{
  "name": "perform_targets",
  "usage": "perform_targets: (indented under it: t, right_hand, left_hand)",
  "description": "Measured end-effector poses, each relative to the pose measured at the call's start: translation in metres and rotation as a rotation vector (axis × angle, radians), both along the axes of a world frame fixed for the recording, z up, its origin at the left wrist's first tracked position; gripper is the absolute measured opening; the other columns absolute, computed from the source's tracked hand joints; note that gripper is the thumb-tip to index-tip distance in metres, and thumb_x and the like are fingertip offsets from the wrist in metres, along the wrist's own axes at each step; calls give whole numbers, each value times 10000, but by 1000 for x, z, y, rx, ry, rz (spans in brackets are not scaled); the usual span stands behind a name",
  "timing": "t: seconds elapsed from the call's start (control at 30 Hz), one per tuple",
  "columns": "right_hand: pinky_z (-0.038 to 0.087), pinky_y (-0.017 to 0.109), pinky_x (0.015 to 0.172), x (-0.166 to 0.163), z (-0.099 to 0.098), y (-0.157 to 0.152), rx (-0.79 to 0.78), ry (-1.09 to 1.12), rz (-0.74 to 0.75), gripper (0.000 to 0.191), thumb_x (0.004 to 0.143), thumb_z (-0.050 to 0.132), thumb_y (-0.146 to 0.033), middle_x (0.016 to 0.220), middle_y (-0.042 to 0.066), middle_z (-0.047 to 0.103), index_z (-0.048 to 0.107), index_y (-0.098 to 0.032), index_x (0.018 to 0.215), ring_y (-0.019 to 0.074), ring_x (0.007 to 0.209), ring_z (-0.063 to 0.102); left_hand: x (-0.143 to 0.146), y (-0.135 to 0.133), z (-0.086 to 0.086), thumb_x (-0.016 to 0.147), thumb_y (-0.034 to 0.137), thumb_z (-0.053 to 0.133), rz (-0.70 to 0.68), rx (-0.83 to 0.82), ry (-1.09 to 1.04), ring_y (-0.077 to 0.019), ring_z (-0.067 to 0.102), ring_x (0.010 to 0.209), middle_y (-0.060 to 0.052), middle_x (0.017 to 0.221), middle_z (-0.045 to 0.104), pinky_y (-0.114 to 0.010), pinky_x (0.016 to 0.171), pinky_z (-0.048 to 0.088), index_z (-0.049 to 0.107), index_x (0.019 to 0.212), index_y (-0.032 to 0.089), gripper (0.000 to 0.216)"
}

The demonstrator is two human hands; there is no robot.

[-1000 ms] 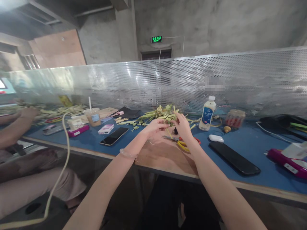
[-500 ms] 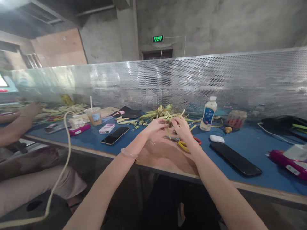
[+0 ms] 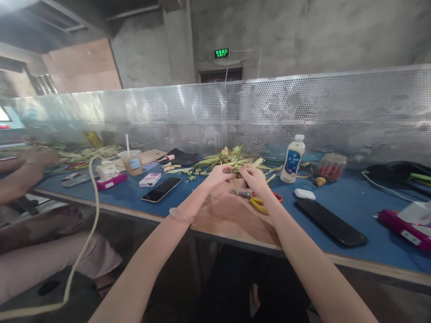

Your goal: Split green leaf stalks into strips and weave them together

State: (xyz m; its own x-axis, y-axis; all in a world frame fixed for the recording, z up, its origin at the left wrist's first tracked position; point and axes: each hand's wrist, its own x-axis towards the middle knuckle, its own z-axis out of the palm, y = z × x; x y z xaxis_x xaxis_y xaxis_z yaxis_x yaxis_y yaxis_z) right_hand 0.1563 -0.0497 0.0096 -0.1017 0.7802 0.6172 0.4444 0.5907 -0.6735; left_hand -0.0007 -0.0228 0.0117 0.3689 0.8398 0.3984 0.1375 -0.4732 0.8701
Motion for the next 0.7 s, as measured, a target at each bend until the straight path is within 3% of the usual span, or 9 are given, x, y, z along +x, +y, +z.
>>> perform_targets:
  t: [0.2,0.37,0.5,0.7]
  right_hand:
    - [220,235,404,1,-1,2,-10,-8,-3,314,727,400,-315,434,-42,302,336,-199,443,95,407,314]
    - [244,239,412,1,0,0,-12,-3,10,317,734,397,-304,463,-37,324,335,-199,442,96,422,336]
    - [326,254,490,1,1,3,33,-8,24,367,770,398,-353,498,-18,387,371,-202,436,124,509,426]
    - [380,291,642,2,-3,10,156,-39,1,376,805,389,-390,559,4,446,435,-206,480,167,668,478]
  left_hand:
    - [3,-6,5,603,246,685,25,-25,49,-115,558,605,-27,700,647,-233,567,437,600,991,140,411]
    - [4,-6,4,605,227,684,-27,-12,23,-141,585,694,-53,766,659,-244,602,444,605,988,130,403]
    - [6,-6,2,609,255,687,-81,-19,-12,-171,595,788,-84,861,663,-276,671,450,618,964,120,386]
    - [6,-6,2,579,284,714,-68,-53,-59,-160,597,777,-76,831,662,-317,765,451,631,867,98,353]
